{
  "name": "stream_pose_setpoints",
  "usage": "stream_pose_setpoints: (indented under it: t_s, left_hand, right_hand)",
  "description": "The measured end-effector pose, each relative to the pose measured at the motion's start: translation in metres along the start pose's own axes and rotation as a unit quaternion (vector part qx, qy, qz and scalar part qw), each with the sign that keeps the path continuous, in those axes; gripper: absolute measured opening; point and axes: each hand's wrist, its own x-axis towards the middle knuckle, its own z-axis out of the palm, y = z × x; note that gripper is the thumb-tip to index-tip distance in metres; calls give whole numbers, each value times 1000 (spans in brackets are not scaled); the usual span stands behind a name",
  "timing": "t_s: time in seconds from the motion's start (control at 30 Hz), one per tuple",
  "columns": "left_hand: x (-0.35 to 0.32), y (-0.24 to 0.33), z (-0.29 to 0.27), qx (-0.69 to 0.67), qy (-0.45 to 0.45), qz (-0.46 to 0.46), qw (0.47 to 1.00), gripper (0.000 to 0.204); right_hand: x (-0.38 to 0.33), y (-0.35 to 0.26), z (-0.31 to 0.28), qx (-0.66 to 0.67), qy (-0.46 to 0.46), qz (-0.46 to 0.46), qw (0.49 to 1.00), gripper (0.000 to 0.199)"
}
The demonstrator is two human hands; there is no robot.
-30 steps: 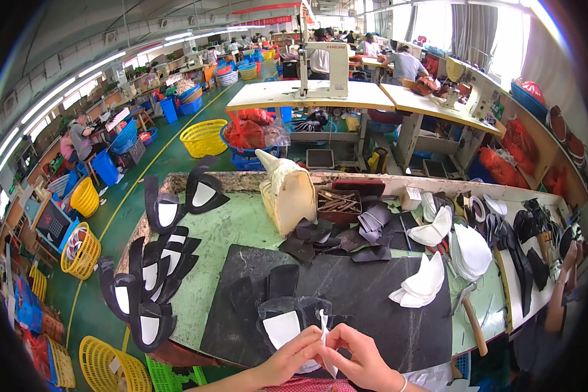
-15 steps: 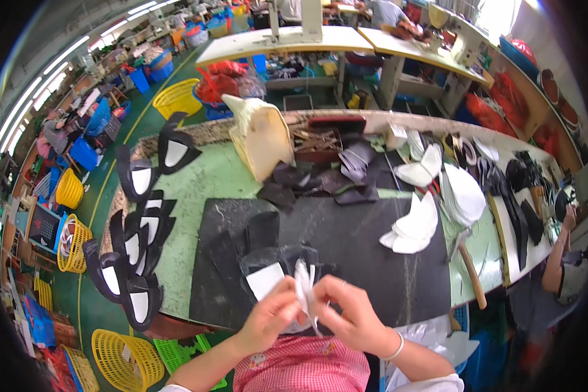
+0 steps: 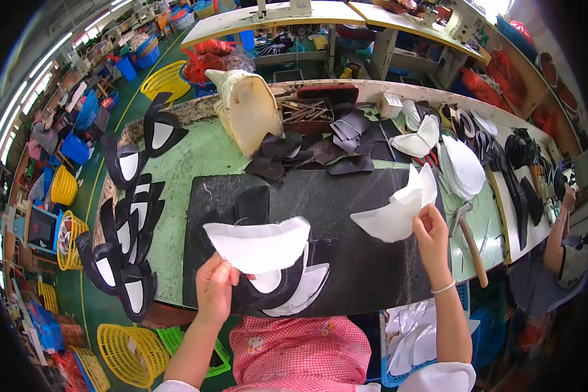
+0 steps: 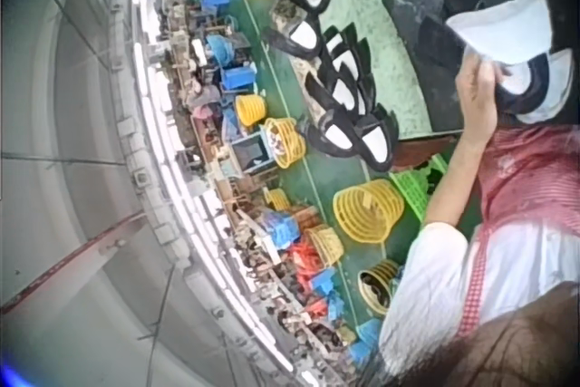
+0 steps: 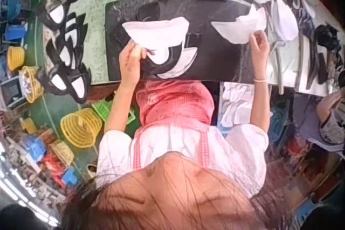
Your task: The person peels white fabric linings from their backings by hand and sticks them onto black shoe components on a workbench.
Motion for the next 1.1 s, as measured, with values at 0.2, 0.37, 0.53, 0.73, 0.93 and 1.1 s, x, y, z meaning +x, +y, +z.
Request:
stream_pose_setpoints:
  t_s: [0.2, 0.37, 0.53, 0.73, 0.93, 1.1]
  left_hand:
    - [21, 15, 19, 245, -15, 92, 965, 16]
    - [29, 30, 58, 372, -119, 266, 881, 9]
    - [-14, 32, -26, 119, -60, -159, 978, 19]
    - [-34, 14, -19, 35, 36, -238, 970, 24]
    - [-44, -5, -20, 101, 46, -292, 950, 24]
    - [-38, -7, -17, 203, 23, -330, 922, 22]
  right_hand:
    - [-40, -81, 39, -124, -48, -141, 981, 40]
    - [-54, -111, 104, 15, -254, -157, 954, 35]
    - [-46, -117, 111, 274, -322, 112, 899, 17]
    - [-48, -106, 136, 80, -424, 154, 889, 24]
    - [-36, -91, 141, -25, -428, 138, 893, 24]
    - [-37, -84, 145, -113, -429, 108, 890, 28]
